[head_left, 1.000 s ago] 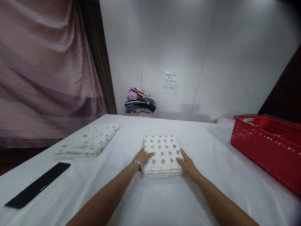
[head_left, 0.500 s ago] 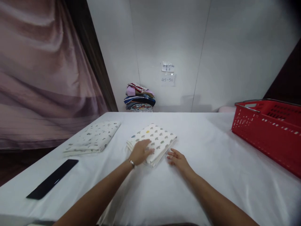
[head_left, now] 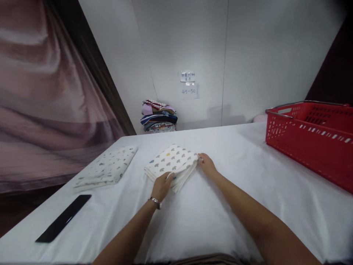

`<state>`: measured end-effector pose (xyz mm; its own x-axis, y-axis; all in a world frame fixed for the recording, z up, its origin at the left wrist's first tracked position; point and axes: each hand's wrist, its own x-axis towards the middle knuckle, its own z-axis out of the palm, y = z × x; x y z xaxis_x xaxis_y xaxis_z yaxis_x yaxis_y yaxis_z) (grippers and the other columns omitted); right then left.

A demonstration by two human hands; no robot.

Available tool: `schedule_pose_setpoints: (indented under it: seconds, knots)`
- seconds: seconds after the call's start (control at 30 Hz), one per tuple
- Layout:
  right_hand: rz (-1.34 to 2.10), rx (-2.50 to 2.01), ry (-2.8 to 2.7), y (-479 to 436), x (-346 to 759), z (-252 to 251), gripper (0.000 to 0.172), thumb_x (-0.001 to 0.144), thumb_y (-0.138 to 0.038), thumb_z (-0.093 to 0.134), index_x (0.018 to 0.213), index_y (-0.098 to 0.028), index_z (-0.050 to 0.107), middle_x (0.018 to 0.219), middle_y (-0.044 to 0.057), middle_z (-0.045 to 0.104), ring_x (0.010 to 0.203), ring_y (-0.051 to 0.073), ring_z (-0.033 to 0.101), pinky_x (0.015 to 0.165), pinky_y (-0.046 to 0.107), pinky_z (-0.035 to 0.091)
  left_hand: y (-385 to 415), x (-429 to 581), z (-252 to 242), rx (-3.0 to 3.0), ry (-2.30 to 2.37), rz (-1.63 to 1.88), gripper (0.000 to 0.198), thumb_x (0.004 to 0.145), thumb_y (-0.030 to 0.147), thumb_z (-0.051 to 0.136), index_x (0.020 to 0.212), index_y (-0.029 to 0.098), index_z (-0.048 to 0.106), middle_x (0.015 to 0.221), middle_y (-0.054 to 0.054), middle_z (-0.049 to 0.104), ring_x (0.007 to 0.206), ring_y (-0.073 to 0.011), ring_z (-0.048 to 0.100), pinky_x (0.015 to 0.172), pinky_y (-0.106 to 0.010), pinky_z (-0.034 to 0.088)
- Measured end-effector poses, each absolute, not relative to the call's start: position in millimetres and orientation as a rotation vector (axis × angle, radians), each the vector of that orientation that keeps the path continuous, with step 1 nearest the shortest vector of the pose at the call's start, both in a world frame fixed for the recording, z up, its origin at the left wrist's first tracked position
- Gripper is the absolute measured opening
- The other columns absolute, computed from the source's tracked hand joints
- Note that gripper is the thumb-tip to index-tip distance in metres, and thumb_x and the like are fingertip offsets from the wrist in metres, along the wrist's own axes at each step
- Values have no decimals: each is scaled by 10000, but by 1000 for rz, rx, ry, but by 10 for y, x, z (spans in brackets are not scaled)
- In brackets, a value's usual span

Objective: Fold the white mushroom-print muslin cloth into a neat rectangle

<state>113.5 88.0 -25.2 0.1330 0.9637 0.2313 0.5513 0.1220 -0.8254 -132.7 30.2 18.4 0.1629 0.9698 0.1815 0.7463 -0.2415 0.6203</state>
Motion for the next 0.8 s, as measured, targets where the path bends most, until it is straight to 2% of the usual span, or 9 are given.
schedule_pose_setpoints:
  seconds: [0.13, 0.2, 0.3, 0.4, 0.47, 0.57, 0.67, 0.8]
  knots:
    - [558, -1588, -1541, 1044, 1117, -268, 431, 734, -118, 457, 1130, -230, 584, 1309, 22, 447, 1184, 164, 416, 986, 255, 315, 298, -1304, 244, 1946, 1670, 788, 449, 819, 520, 351, 864, 193, 655, 845, -3, 677, 836, -200, 593, 748, -274, 432]
    - [533, -1651, -1496, 1112, 1145, -266, 389, 752, -143, 450, 1110, -201, 589, 1252, 52, 496, 1138, 168, 451, 956, 262, 330, 285, -1308, 238, 1949, 1654, 784, 444, 818, 515, 355, 879, 197, 658, 881, -1, 680, 869, -204, 590, 768, -273, 427]
    - [529, -1763, -1414, 1158, 1183, -267, 294, 774, -230, 451, 996, -150, 627, 1011, 97, 618, 947, 194, 548, 819, 290, 399, 269, -1308, 243, 1977, 1641, 752, 425, 818, 502, 359, 877, 211, 663, 913, 7, 684, 894, -204, 592, 779, -266, 424]
    - [578, -1813, -1403, 1160, 1182, -268, 234, 768, -257, 458, 772, -156, 669, 752, 70, 653, 758, 179, 582, 681, 258, 409, 308, -1303, 312, 2014, 1641, 676, 393, 809, 483, 378, 849, 221, 668, 882, 13, 688, 858, -197, 600, 755, -257, 422]
    - [615, -1801, -1428, 1165, 1173, -260, 228, 753, -224, 462, 681, -173, 672, 677, 42, 654, 698, 155, 587, 633, 225, 397, 387, -1311, 379, 2027, 1672, 645, 387, 800, 482, 384, 806, 215, 666, 811, 9, 685, 800, -193, 601, 716, -258, 421]
    - [650, -1759, -1456, 1191, 1177, -241, 242, 743, -183, 457, 724, -205, 697, 663, 4, 667, 667, 133, 596, 599, 198, 391, 556, -1358, 442, 1942, 1777, 695, 416, 781, 505, 378, 753, 197, 656, 753, -8, 676, 770, -199, 593, 683, -268, 424]
    - [642, -1749, -1447, 1205, 1195, -238, 281, 756, -185, 446, 852, -230, 705, 721, -7, 684, 698, 134, 604, 602, 197, 396, 705, -1425, 419, 1756, 1834, 760, 421, 744, 521, 411, 752, 184, 664, 840, -30, 685, 850, -217, 592, 717, -278, 438]
    - [575, -1777, -1421, 1163, 1189, -256, 276, 770, -230, 463, 929, -245, 688, 852, 6, 688, 785, 155, 595, 630, 215, 389, 759, -1480, 346, 1613, 1797, 798, 423, 718, 536, 454, 781, 178, 671, 912, -50, 684, 892, -229, 595, 721, -285, 454]
